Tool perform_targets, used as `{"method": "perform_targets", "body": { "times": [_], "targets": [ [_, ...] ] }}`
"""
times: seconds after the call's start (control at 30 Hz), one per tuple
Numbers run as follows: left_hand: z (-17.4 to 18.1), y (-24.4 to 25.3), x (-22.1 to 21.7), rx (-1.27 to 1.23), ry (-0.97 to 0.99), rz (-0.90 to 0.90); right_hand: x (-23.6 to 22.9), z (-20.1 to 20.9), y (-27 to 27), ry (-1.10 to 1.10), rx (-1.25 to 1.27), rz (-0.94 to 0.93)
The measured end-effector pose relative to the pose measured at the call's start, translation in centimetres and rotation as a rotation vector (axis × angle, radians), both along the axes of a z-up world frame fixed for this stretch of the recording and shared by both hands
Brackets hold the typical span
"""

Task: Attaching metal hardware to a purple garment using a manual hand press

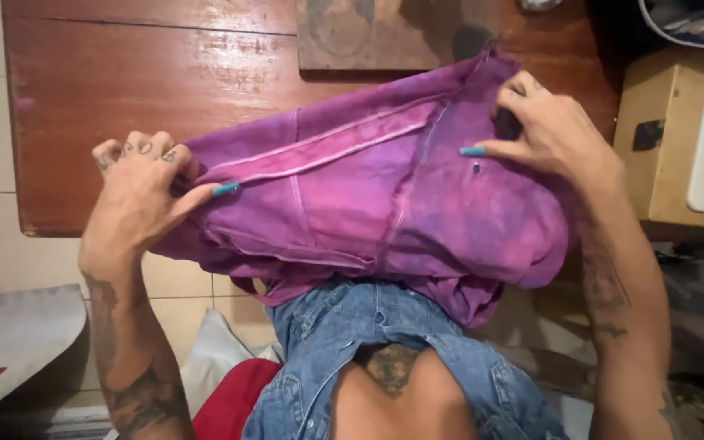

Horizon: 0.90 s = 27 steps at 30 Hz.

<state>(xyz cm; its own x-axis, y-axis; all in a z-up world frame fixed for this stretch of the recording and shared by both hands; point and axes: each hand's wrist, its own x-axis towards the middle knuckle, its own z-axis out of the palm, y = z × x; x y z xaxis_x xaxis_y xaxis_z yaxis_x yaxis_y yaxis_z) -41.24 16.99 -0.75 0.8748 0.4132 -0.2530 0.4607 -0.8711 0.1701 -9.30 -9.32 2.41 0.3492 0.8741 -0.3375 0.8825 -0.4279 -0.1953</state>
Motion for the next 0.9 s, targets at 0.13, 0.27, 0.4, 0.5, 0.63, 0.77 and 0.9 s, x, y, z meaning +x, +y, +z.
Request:
{"method": "perform_targets", "body": {
  "times": [0.13, 0.27, 0.4, 0.5, 0.63, 0.77, 0.9],
  "targets": [
    [0.2, -1.1, 0.0, 0.034, 0.143, 0.052, 0.1, -0.1, -2.3, -0.029, -0.156, -0.123],
    [-1.1, -1.3, -1.1, -0.032, -0.150, 0.026, 0.0, 0.3, -4.5, -0.106, -0.250, -0.145],
    [-1.4, -2.5, -3.3, 0.101, -0.734, 0.325, -1.7, 2.5, -5.1, -0.110, -0.093, -0.401],
    [-2.2, -3.8, -4.4, 0.405, -0.538, 0.559, 0.0, -0.9, -9.4, -0.560, 0.262, -0.234],
    [-3.6, -6.2, -2.4, 0.413, -0.102, 0.665, -0.8, -3.2, -6.6, -0.831, 0.048, -0.267],
    [-4.3, -6.1, -2.2, 0.330, -0.365, 0.522, 0.6, -6.4, -6.1, -0.548, 0.110, -0.277],
    [-4.4, -4.7, -2.8, -0.018, -0.653, 0.578, 3.8, -8.0, -8.6, -0.657, 0.248, -0.184]
  ]
}}
